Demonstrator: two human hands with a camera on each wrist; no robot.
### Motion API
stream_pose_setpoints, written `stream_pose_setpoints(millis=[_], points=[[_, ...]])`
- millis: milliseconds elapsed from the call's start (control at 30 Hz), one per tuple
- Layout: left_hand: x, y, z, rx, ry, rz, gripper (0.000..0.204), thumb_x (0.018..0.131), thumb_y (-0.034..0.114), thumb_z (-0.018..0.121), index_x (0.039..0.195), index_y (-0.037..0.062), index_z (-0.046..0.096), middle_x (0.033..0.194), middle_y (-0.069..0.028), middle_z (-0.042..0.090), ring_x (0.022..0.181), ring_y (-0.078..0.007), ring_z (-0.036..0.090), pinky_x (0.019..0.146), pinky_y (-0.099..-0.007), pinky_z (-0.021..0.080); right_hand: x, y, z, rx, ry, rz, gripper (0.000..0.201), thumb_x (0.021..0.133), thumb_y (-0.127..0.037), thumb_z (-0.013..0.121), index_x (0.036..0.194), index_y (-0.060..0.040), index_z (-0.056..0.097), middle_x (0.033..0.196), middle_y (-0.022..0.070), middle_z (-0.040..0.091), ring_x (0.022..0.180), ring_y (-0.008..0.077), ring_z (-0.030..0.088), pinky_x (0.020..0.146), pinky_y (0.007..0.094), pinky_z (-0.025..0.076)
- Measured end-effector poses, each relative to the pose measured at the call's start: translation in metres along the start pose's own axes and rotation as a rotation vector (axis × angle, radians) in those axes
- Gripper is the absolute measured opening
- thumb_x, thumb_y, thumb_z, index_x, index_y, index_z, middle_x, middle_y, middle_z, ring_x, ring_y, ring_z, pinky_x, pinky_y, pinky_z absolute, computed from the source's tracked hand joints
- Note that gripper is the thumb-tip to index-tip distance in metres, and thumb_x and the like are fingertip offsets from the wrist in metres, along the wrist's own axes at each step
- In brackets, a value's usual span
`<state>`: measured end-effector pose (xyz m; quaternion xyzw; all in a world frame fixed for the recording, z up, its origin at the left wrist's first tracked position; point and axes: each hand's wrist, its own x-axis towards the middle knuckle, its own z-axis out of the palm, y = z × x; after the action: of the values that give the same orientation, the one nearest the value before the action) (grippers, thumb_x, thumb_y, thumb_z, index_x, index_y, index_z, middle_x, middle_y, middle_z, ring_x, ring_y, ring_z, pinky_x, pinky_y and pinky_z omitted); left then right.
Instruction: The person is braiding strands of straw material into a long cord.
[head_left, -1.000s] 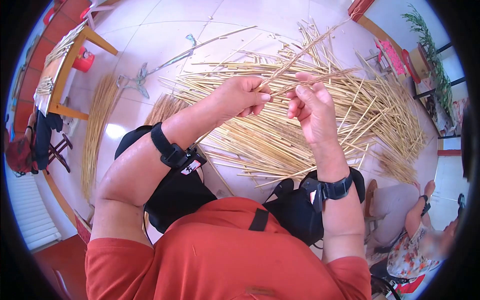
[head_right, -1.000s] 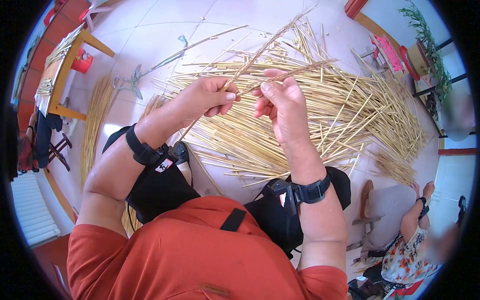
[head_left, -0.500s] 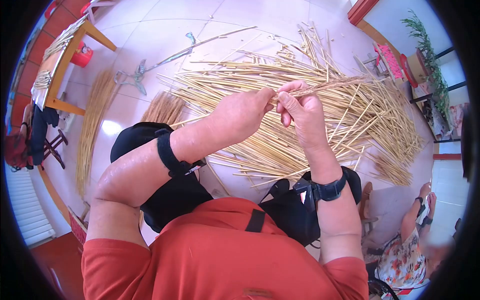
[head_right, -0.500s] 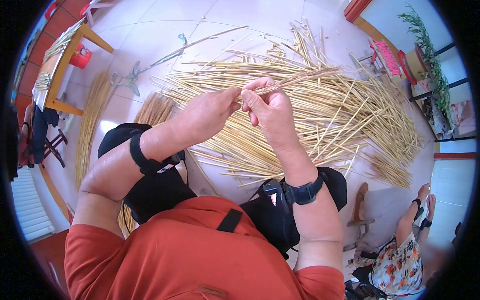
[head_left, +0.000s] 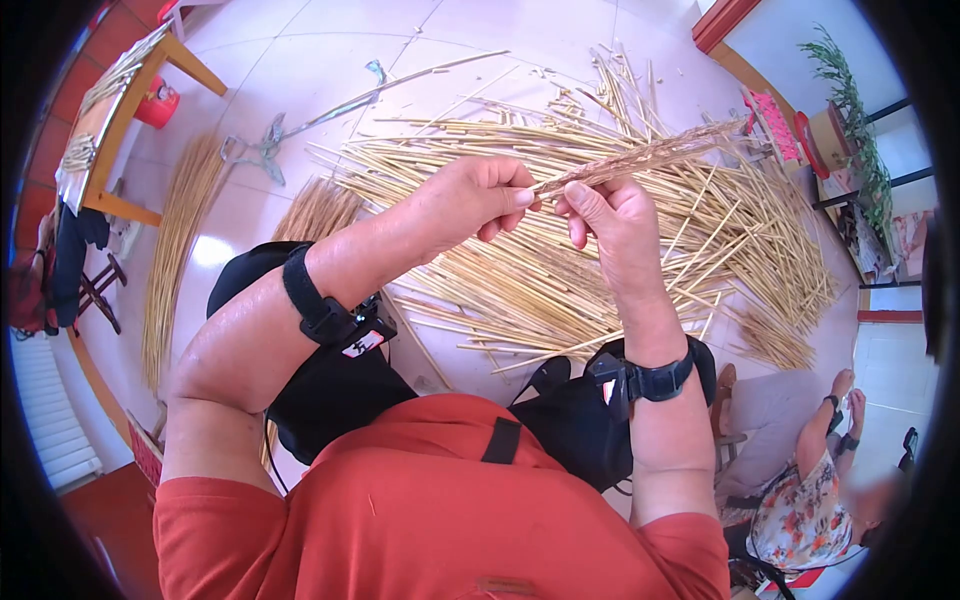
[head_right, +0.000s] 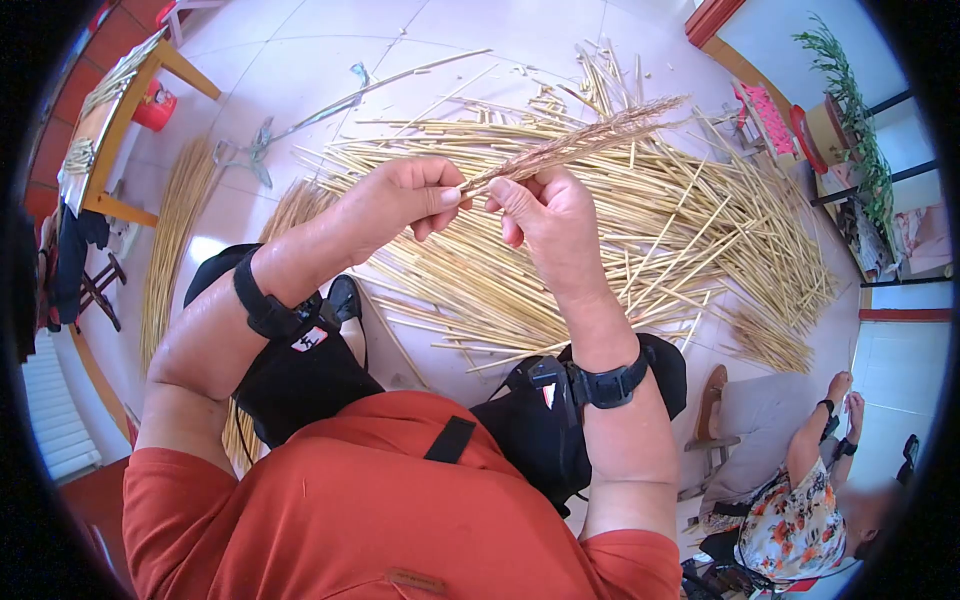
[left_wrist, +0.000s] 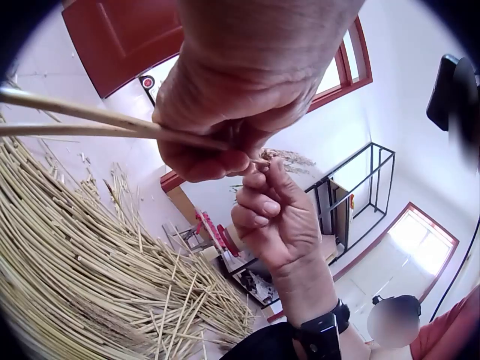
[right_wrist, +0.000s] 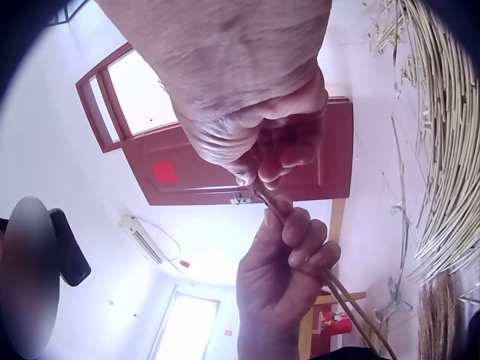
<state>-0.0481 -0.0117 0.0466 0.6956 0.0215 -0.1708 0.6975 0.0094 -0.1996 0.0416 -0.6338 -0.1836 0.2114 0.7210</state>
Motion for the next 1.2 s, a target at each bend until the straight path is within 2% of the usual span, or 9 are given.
stream_pose_setpoints(millis=[267,333,433,533,767,900,1200], points=[[0.0009,0.0066,0.0053,0.039,0.096,0.033,0.015,0.093,0.015,0.048,0.094,0.0033,0.058,0.068,0.0013,0.053,0.059,-0.0050,0.045,0.053,-0.0183,0.037,-0.0006,-0.0027,0.0072,-0.083,0.015,0.037,0.016,0.088,-0.014,0.060,0.090,0.0012,0.060,0.075,0.0065,0.064,0.050,0.0062,0.053,0.044,0.0186,0.041],[0.0040,0.0018,0.0066,0.033,0.141,0.056,0.014,0.091,0.016,0.053,0.090,0.0043,0.060,0.062,0.0017,0.052,0.049,-0.0052,0.043,0.045,-0.0202,0.036,-0.0019,-0.0029,0.0066,-0.080,0.015,0.043,0.015,0.088,-0.014,0.060,0.090,0.0012,0.060,0.075,0.0065,0.064,0.050,0.0062,0.053,0.044,0.0187,0.041],[0.0057,-0.0002,0.0071,0.059,0.155,0.062,0.014,0.091,0.017,0.054,0.090,0.0040,0.060,0.062,0.0017,0.052,0.049,-0.0051,0.043,0.044,-0.0203,0.036,-0.0024,-0.0011,0.0041,-0.086,-0.003,0.056,0.014,0.089,-0.013,0.058,0.090,0.0014,0.060,0.075,0.0066,0.064,0.051,0.0063,0.053,0.044,0.0188,0.041],[0.0031,0.0048,0.0088,0.072,0.138,0.021,0.014,0.092,0.014,0.050,0.094,0.0028,0.058,0.066,0.0014,0.052,0.055,-0.0051,0.044,0.050,-0.0179,0.036,-0.0041,-0.0017,0.0035,-0.121,-0.003,0.070,0.015,0.089,-0.012,0.056,0.089,0.0017,0.059,0.075,0.0067,0.064,0.051,0.0063,0.054,0.044,0.0191,0.041],[0.0045,0.0029,0.0101,0.080,0.124,0.019,0.015,0.092,0.015,0.049,0.093,0.0041,0.058,0.066,0.0021,0.051,0.055,-0.0044,0.043,0.049,-0.0176,0.034,-0.0054,-0.0025,0.0028,-0.141,0.024,0.108,0.013,0.087,-0.009,0.053,0.086,0.0015,0.060,0.075,0.0062,0.064,0.052,0.0062,0.053,0.046,0.0197,0.042],[0.0051,0.0011,0.0082,-0.005,0.082,0.007,0.016,0.094,0.017,0.046,0.093,0.0059,0.058,0.065,0.0031,0.050,0.053,-0.0036,0.041,0.047,-0.0175,0.032,-0.0062,-0.0027,0.0022,-0.132,0.026,0.115,0.012,0.086,-0.009,0.053,0.085,0.0010,0.060,0.076,0.0061,0.064,0.052,0.0063,0.053,0.046,0.0199,0.041],[0.0030,0.0013,0.0068,-0.068,0.049,-0.015,0.016,0.095,0.018,0.045,0.093,0.0075,0.057,0.064,0.0042,0.049,0.053,-0.0032,0.039,0.046,-0.0173,0.030,-0.0081,-0.0032,-0.0007,-0.070,0.016,0.089,0.024,0.087,-0.016,0.045,0.087,0.0019,0.061,0.077,0.0082,0.063,0.053,0.0094,0.054,0.049,0.0224,0.043]])
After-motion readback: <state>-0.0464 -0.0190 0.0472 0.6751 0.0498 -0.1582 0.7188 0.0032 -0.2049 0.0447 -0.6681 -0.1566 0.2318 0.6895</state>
